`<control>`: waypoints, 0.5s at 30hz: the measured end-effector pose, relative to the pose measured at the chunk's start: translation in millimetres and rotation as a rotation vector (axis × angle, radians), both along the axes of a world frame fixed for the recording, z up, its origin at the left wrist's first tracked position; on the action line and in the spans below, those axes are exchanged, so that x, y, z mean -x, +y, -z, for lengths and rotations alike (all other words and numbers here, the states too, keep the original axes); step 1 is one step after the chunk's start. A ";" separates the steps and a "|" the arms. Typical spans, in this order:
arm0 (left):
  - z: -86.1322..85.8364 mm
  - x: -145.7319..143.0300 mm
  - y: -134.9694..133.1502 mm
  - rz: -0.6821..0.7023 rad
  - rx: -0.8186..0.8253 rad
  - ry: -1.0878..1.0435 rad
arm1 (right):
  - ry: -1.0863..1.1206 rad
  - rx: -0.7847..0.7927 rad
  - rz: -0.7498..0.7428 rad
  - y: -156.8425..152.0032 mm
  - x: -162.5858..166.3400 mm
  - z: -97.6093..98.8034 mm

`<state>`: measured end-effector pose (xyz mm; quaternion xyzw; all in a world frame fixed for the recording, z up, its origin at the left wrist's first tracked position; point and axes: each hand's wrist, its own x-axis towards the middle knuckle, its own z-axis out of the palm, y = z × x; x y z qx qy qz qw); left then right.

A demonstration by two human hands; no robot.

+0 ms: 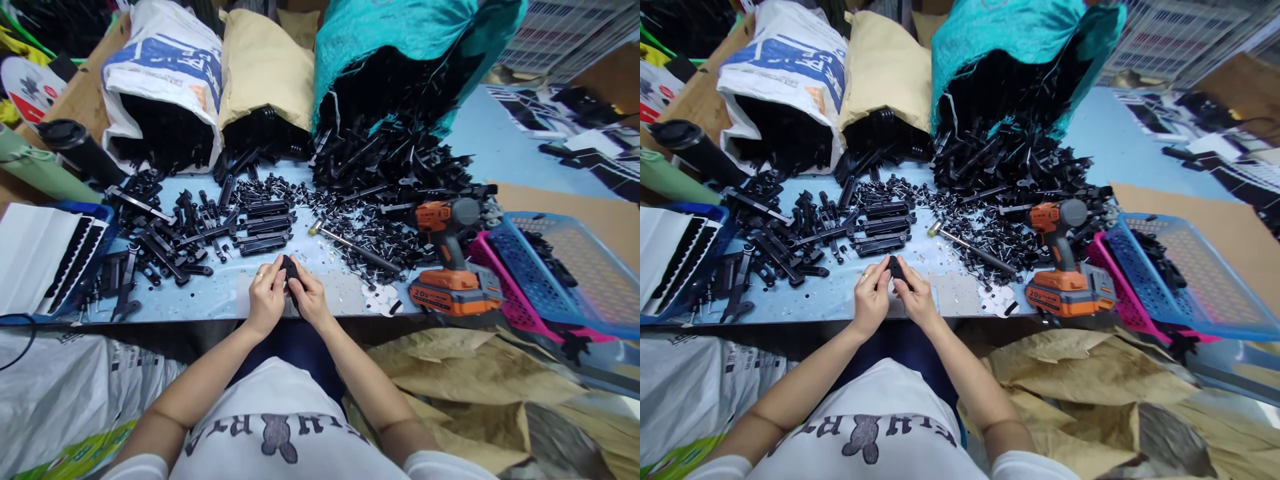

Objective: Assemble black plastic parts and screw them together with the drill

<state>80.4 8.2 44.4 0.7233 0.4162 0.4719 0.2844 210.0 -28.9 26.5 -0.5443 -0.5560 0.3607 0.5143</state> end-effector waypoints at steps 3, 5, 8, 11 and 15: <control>1.2 -0.5 4.3 0.041 -0.031 -0.002 | -0.057 -0.008 0.024 -2.7 8.2 3.2; 6.0 3.0 8.5 0.094 -0.010 0.016 | -0.123 -0.011 -0.013 -1.5 7.8 4.6; 18.9 8.6 8.4 0.040 0.160 0.026 | -0.247 0.010 -0.147 11.3 -2.7 5.4; 29.7 15.0 1.6 -0.098 0.326 0.133 | -0.493 0.035 -0.143 45.7 -37.3 0.5; 28.7 23.2 6.8 0.062 0.055 0.618 | -0.853 0.117 0.447 113.7 -123.2 -17.7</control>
